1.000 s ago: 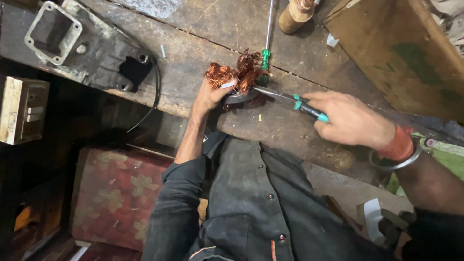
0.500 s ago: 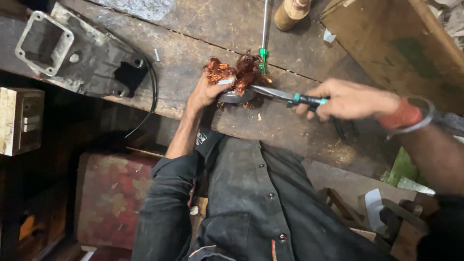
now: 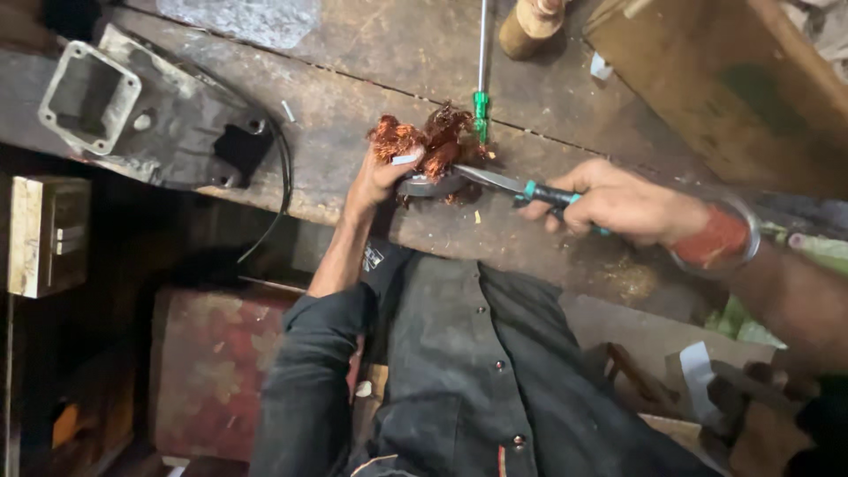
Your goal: The person uses pliers to pull and cut copper windings from a motor stator, then places the stripped stator on the workbench and inserts small white insulating pieces into its slots.
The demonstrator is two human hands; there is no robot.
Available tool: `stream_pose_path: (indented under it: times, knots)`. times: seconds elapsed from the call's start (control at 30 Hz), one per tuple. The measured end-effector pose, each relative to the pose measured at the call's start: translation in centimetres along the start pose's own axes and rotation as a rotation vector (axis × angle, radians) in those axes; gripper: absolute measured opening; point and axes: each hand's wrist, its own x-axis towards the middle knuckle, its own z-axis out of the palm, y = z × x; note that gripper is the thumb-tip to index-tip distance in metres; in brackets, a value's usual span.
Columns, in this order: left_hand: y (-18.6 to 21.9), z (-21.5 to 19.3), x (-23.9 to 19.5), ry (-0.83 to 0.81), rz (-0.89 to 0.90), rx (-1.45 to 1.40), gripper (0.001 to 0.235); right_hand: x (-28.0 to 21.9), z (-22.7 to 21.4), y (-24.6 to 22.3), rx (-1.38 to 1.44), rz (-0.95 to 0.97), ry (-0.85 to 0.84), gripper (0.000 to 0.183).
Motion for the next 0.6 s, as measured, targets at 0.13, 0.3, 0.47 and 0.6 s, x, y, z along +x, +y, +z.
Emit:
stream_pose_path:
  times: [0.13,0.3,0.47,0.6]
  knots:
    - [-5.2,-1.3,-0.8,0.236,-0.085,-0.287,0.027,0.8,2.2,3.7,0.510,-0.112,0.030,0.059]
    - [-8.5,-1.3,-0.2,0.295,-0.019,-0.514,0.019,2.3,5.6,8.2,0.998,-0.336,-0.098,0.060]
    - [-6.3,0.1,-0.2,0.369,-0.006,-0.483,0.033,2.9,8.9,10.3,1.305,-0.457,-0.272,0.060]
    - [-1.7,0.3,0.4,0.247,0.074,-0.249,0.035,2.2,7.2,9.6,0.963,-0.425,-0.134,0.058]
